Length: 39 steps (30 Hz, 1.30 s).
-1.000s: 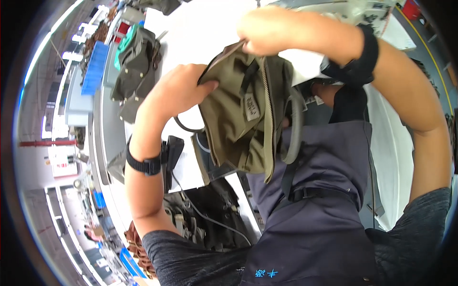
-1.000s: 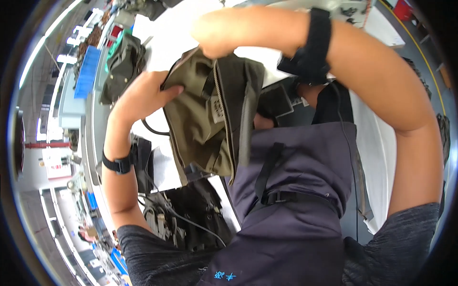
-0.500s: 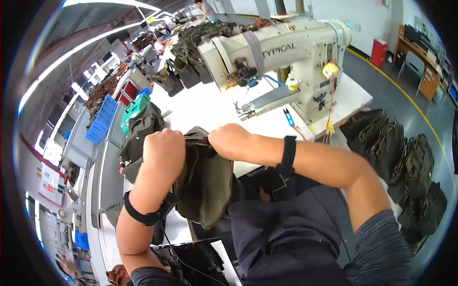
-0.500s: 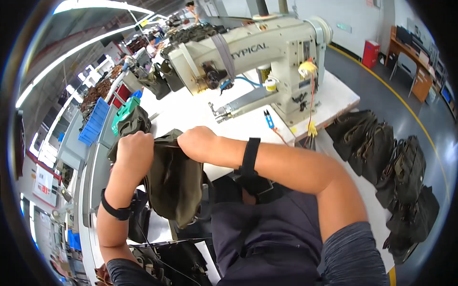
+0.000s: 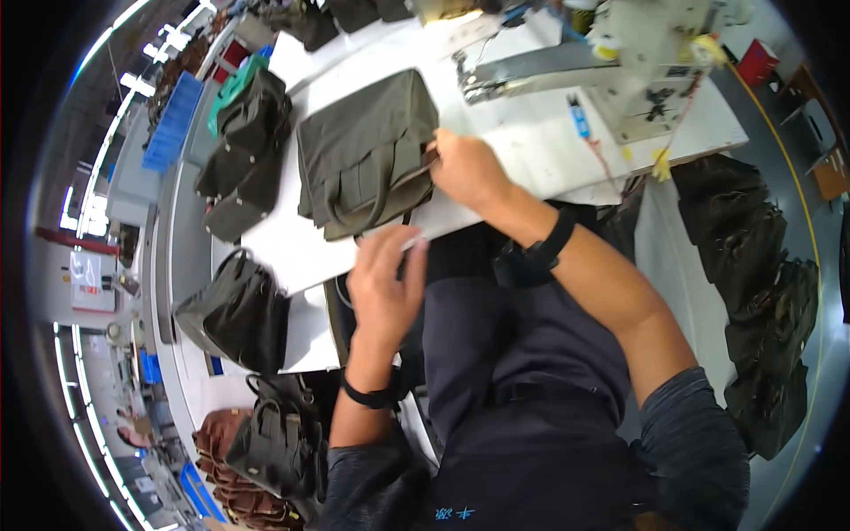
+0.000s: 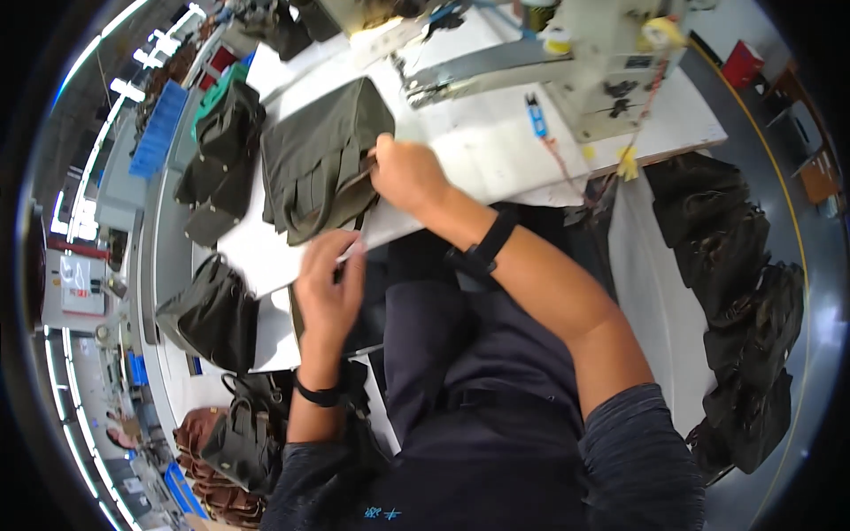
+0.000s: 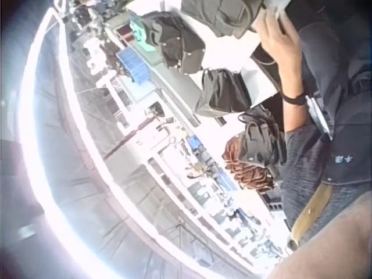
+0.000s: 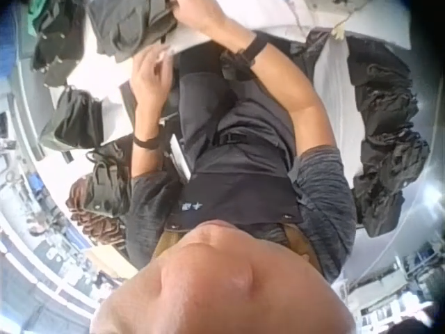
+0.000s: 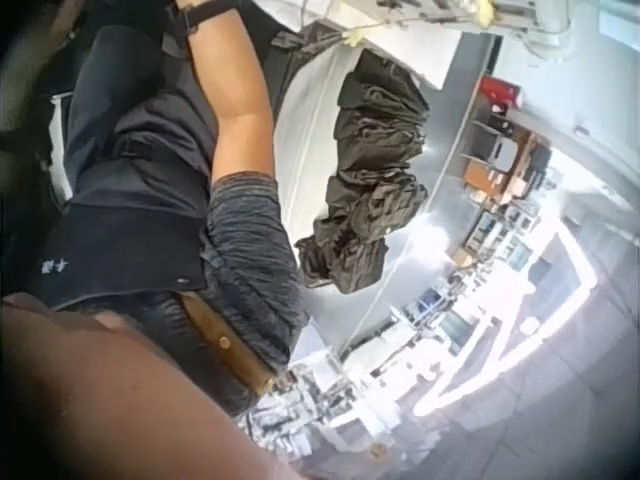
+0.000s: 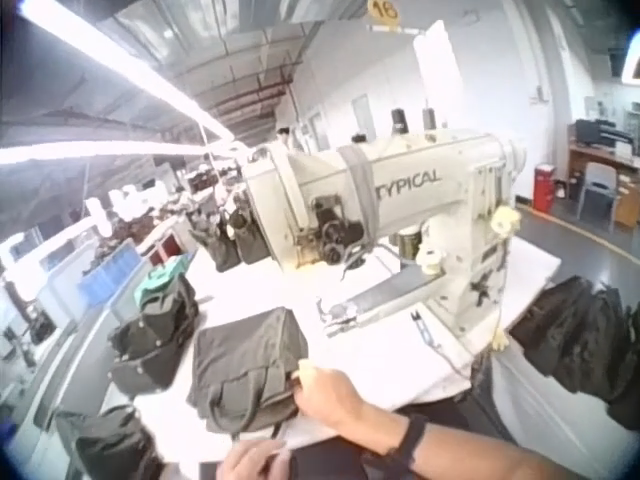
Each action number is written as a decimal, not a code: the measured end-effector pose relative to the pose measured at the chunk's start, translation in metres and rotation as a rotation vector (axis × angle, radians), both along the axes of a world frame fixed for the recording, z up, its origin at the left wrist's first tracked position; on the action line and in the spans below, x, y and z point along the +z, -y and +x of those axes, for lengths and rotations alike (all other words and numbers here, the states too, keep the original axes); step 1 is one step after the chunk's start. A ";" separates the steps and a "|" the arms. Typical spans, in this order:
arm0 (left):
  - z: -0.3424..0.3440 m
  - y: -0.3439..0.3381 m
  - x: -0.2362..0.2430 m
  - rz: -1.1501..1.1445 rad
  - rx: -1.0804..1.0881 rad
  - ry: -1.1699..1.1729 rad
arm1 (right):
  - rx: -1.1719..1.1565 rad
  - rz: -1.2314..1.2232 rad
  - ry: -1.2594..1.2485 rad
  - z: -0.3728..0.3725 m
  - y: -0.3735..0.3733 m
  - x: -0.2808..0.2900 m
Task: The recorder uses an industrial sewing machine to assemble and stitch a green canvas bag.
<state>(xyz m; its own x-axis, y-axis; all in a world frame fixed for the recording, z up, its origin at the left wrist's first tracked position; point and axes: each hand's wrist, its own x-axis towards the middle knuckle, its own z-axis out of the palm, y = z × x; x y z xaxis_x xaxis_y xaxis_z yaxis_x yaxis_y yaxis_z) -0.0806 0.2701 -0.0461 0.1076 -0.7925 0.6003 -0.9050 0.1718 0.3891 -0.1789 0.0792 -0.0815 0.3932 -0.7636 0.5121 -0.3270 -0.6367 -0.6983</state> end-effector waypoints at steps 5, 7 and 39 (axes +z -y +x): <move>-0.007 0.006 -0.041 0.269 -0.035 -1.179 | 0.050 0.023 -0.012 0.002 -0.006 0.008; -0.007 0.025 -0.027 0.166 -0.157 -1.465 | 0.023 0.049 -0.052 -0.004 -0.009 0.006; 0.025 0.126 -0.016 -0.134 -0.431 -1.875 | 0.470 0.566 0.079 -0.039 0.013 0.009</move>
<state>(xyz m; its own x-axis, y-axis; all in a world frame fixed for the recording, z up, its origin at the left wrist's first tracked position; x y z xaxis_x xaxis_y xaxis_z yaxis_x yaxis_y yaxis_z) -0.0560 0.1445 -0.0620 0.4288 -0.9032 0.0183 0.6937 0.3422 0.6338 -0.2182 0.0663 -0.0722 0.7220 -0.6796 0.1300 -0.0441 -0.2327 -0.9715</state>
